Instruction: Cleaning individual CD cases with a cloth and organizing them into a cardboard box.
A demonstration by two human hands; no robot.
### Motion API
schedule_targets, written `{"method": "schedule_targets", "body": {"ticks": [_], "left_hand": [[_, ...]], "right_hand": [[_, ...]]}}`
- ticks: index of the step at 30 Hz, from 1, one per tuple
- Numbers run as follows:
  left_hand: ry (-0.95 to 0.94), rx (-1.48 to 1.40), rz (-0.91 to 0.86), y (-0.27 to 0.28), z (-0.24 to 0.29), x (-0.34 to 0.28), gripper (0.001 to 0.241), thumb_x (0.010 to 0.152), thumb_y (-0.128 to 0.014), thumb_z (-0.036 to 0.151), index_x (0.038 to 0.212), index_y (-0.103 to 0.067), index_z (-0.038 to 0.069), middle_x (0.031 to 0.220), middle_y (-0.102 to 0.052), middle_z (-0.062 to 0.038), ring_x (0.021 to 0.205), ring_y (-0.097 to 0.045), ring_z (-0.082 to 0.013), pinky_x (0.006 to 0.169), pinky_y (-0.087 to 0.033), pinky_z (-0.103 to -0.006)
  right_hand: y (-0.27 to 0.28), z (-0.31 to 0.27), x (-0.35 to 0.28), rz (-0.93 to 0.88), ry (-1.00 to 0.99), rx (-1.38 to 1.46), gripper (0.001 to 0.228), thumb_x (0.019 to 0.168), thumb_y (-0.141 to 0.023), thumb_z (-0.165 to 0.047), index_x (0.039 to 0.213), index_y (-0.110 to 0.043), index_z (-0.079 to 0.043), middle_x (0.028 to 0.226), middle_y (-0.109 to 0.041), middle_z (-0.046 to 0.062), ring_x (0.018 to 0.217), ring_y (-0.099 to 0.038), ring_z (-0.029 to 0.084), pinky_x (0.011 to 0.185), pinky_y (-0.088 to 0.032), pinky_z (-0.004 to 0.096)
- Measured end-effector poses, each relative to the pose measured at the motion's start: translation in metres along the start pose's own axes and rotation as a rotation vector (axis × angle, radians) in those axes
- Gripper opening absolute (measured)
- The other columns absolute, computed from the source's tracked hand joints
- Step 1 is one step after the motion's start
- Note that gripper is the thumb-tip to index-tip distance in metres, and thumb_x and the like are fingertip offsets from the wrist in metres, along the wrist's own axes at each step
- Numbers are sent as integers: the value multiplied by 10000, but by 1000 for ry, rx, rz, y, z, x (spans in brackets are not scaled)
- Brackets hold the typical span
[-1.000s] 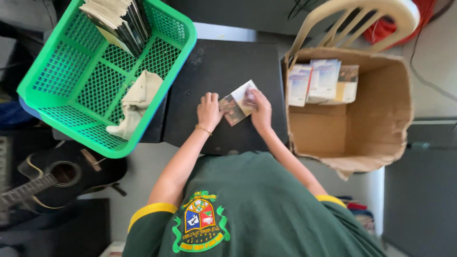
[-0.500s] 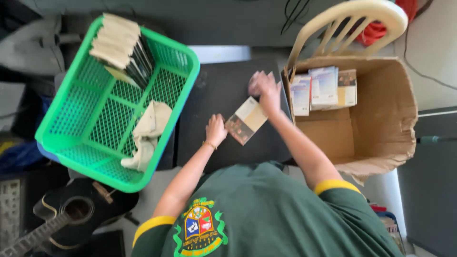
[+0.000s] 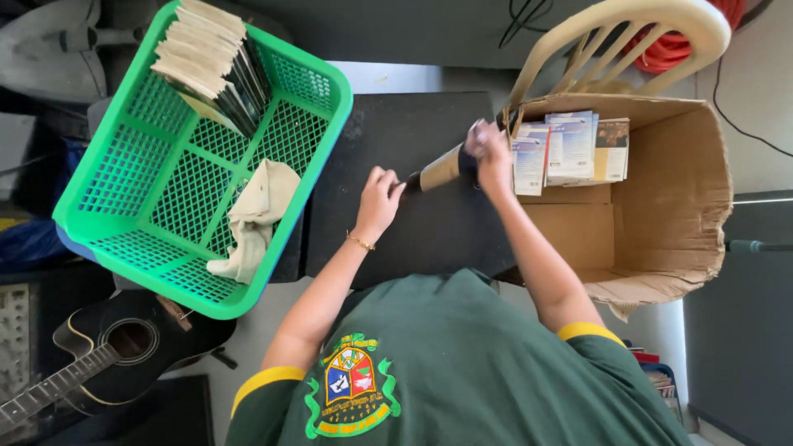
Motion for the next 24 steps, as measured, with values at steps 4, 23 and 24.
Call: {"method": "schedule_targets", "body": {"ticks": [4, 23, 24], "left_hand": [[-477, 246, 132, 1, 8, -6, 139, 870, -691, 94, 912, -601, 191, 882, -477, 1, 866, -569, -224, 790, -545, -319], [-243, 425, -599, -32, -47, -59, 439, 913, -660, 221, 1351, -650, 237, 1370, -666, 12, 1315, -576, -208, 1126, -338, -669], [-199, 423, -626, -30, -40, -57, 414, 930, -650, 222, 1344, -661, 242, 1347, -686, 10, 1289, -601, -209, 1123, -344, -673]], "right_hand": [[17, 19, 0, 57, -250, -323, 819, 860, -426, 213, 1475, -580, -307, 1508, -525, 155, 1431, -433, 366, 1218, -334, 473], [-68, 10, 8, -574, 30, -425, 430, 993, -519, -121, 1406, -550, -239, 1400, -579, 89, 1281, -526, 367, 1045, -376, 626], [-53, 65, 6, -521, -70, -812, 519, 1064, -524, -238, 1531, -441, -448, 1552, -481, -8, 1486, -349, 357, 1090, -235, 812]]}}
Point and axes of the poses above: each hand's wrist, its own x-axis towards the middle knuckle, its own y-axis out of the back of the hand, z = x × y, the point moved 1 cm from there along x, towards the middle knuckle
